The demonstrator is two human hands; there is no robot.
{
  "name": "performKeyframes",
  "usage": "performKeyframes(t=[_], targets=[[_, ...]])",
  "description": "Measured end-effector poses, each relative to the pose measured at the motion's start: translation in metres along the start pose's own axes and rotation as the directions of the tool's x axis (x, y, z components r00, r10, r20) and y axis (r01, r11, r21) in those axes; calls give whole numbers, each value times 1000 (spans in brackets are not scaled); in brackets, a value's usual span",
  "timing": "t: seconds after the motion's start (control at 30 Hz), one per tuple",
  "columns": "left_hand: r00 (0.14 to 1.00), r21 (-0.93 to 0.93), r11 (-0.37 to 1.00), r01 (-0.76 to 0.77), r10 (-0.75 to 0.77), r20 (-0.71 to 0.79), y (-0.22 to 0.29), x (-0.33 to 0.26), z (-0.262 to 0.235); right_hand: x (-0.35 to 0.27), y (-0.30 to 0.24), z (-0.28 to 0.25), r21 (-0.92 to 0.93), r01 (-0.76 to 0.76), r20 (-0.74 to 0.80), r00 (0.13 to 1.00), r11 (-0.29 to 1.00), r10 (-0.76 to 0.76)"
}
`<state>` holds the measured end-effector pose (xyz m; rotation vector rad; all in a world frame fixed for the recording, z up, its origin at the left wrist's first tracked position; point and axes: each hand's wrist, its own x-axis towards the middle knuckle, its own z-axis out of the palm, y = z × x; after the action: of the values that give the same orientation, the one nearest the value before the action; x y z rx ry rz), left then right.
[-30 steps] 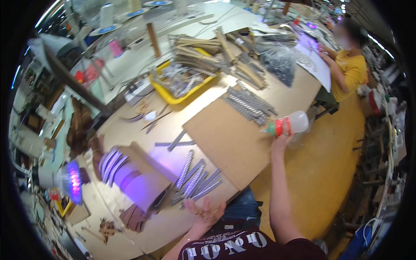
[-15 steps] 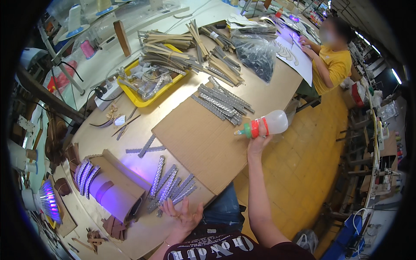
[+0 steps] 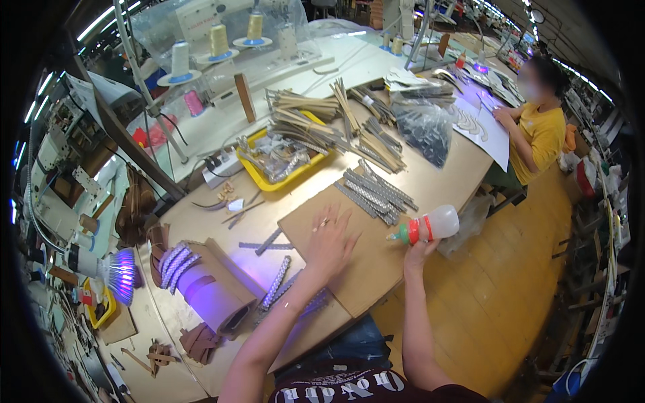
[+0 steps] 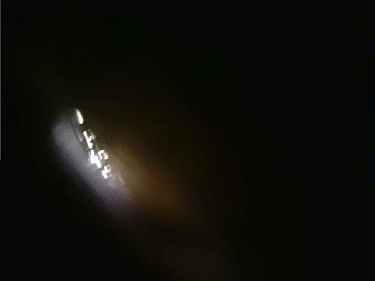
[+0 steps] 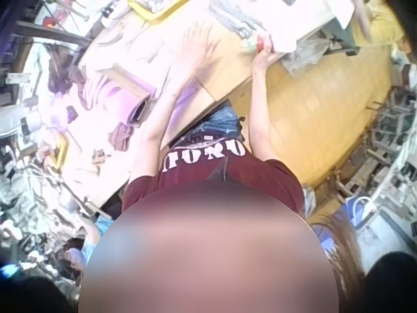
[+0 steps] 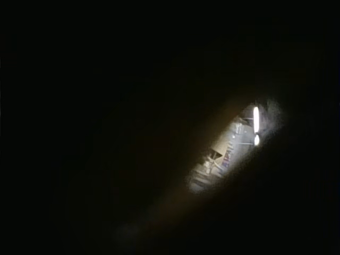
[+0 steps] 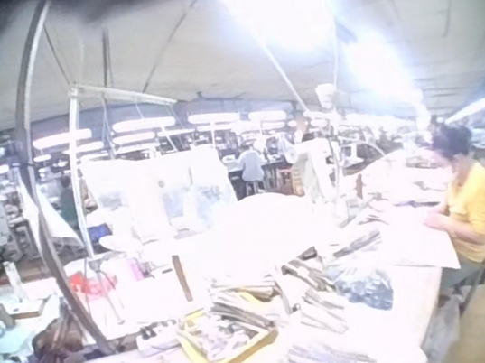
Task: The person repeatedly applies glue from a squeeze bottle onto long silver decorative strips laid on a cardboard sheet. They pick up each strip, apply glue along its length, and place it back down, repeating this process throughout the clip.
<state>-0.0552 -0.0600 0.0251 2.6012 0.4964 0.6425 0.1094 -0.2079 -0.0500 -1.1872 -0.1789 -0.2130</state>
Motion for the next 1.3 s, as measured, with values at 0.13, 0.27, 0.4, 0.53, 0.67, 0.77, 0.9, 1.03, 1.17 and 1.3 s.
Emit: performKeyframes(t=[0.13, 0.27, 0.4, 0.53, 0.67, 0.77, 0.9, 1.03, 1.17, 1.3], targets=[[992, 106, 992, -67, 55, 110, -28, 50, 33, -2, 1, -2, 8, -59, -19, 998, 998, 59], [984, 147, 987, -69, 43, 173, -39, 53, 47, -1, -1, -2, -3, -67, -4, 998, 998, 67], [973, 198, 980, -21, -26, 230, -24, 30, 31, -8, -11, 0, 18, -147, -38, 988, 989, 148], [916, 234, 971, 57, -144, 376, 18, -18, 8, -11, -19, 2, 158, -182, -32, 981, 971, 189], [908, 177, 978, 109, -171, 382, 47, -54, -2, -13, -24, 4, 54, -115, -69, 991, 992, 119], [922, 155, 980, 124, -172, 347, 54, -64, -4, -18, -36, 7, -226, -2, 17, 1000, 974, 6], [916, 175, 981, 87, -148, 372, 58, -71, -7, -21, -59, 15, -366, 145, 159, 983, 919, -92], [898, 102, 990, 97, -131, 419, 61, -78, 2, -22, -67, 22, -453, 175, 320, 947, 874, -23], [883, 141, 983, 118, -169, 439, 58, -80, 13, -24, -59, 29, -463, 257, 405, 912, 848, -55], [878, 180, 979, 93, -166, 449, 57, -80, 17, -26, -56, 32, -471, 342, 481, 872, 813, -88]])
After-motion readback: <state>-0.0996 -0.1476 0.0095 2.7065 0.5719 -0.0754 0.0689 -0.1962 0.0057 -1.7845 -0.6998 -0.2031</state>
